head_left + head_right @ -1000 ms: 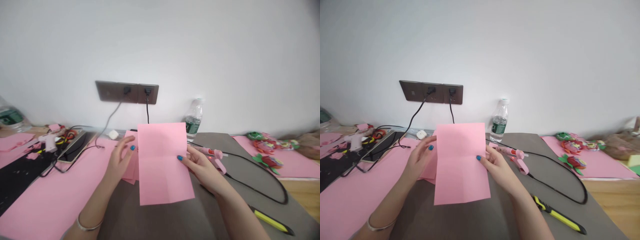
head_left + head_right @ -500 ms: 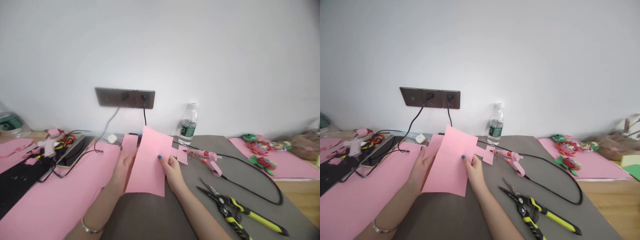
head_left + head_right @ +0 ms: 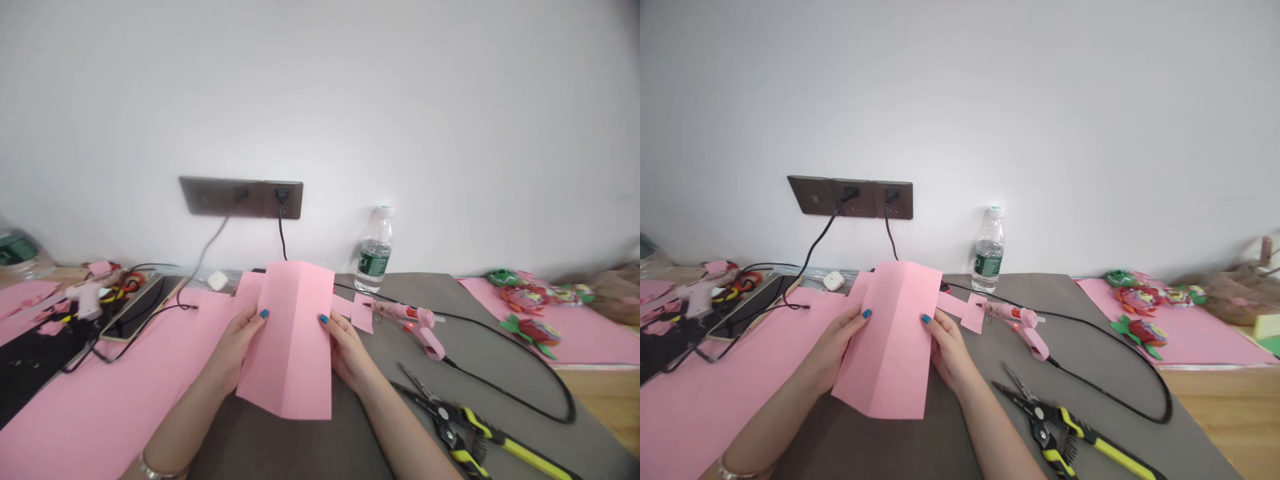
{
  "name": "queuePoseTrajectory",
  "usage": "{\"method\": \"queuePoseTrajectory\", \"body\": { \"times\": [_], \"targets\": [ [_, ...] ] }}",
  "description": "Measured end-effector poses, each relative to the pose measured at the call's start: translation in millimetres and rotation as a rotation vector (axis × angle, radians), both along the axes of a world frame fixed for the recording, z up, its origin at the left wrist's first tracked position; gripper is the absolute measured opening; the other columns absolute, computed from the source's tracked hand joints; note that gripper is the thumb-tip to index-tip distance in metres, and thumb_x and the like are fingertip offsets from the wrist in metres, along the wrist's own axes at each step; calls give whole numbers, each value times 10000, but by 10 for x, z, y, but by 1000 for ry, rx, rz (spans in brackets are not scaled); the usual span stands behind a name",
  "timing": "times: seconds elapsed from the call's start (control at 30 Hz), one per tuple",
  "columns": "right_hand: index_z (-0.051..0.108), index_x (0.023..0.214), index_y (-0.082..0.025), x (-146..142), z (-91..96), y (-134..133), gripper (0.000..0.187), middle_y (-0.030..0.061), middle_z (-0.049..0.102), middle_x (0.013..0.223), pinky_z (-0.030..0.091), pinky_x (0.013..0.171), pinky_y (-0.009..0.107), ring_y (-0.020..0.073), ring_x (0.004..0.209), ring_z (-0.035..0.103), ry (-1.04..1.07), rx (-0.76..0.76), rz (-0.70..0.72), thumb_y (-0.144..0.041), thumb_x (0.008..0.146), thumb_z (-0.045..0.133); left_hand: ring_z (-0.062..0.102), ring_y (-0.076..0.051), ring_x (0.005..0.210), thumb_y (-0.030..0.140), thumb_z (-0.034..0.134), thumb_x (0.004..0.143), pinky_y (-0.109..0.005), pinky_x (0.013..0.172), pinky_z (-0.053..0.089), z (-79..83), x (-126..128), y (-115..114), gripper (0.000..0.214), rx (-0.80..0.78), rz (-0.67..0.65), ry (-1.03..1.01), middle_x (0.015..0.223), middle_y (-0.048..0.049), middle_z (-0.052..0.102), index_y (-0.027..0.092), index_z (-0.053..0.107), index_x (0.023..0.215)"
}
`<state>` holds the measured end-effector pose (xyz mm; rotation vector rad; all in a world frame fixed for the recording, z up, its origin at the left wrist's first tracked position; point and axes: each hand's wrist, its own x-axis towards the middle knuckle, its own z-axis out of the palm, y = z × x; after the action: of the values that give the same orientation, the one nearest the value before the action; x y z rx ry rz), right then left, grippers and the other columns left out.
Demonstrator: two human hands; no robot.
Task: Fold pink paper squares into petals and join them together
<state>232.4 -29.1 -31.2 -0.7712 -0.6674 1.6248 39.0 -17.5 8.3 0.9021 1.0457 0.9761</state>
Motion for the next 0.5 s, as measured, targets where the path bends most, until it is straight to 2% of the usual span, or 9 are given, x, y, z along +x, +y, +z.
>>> {"method": "queuePoseTrajectory", "body": {
  "times": [0.13,0.2,0.27,0.33,0.37,0.43,0.5],
  "targets": [
    [748,980,-170,-47,16,-31,383,106,805,970,560,856,410,277,875,751,1,-6,115,-366,677,874,638,-320,1188,504,664,874,-436,968,529,-125,97,-37,597,97,-26,161,1344,-161,641,197,538,1370],
    [747,938,-165,-71,0,-35,358,98,805,925,555,854,412,267,835,746,-1,4,100,-364,671,879,509,-319,1347,474,706,843,-458,1097,432,-187,139,-75,730,326,45,290,1487,-163,509,214,431,1468],
    [744,931,-173,-85,-32,-34,357,83,803,899,551,846,412,261,814,736,-5,13,56,-374,668,878,319,-293,1482,467,604,923,-443,1218,251,-201,165,-122,601,517,-15,368,1590,-123,389,224,478,1458],
    [743,952,-183,-89,-84,-28,370,75,798,905,541,848,411,262,825,723,-41,39,14,-375,666,878,366,-294,1456,494,454,993,-422,1224,233,-170,184,-168,492,546,-175,327,1526,-118,489,209,594,1369],
    [742,954,-186,-88,-115,-22,370,75,795,910,535,846,410,265,835,716,-77,59,-1,-375,666,878,438,-310,1402,512,452,990,-417,1196,289,-147,193,-186,494,515,-231,291,1465,-126,554,199,627,1329],
    [732,928,-193,-79,-175,1,342,74,785,915,521,839,398,265,854,697,-161,105,-39,-378,676,870,599,-321,1197,528,529,954,-399,1056,446,-103,203,-204,463,423,-255,266,1275,-129,683,178,691,1211],
    [700,908,-213,-58,-208,38,337,57,762,942,502,847,369,251,891,668,-219,170,-124,-406,683,859,672,-293,937,555,597,906,-359,833,531,-68,182,-192,455,297,-224,253,1028,-114,750,146,734,1052]
  ]
}}
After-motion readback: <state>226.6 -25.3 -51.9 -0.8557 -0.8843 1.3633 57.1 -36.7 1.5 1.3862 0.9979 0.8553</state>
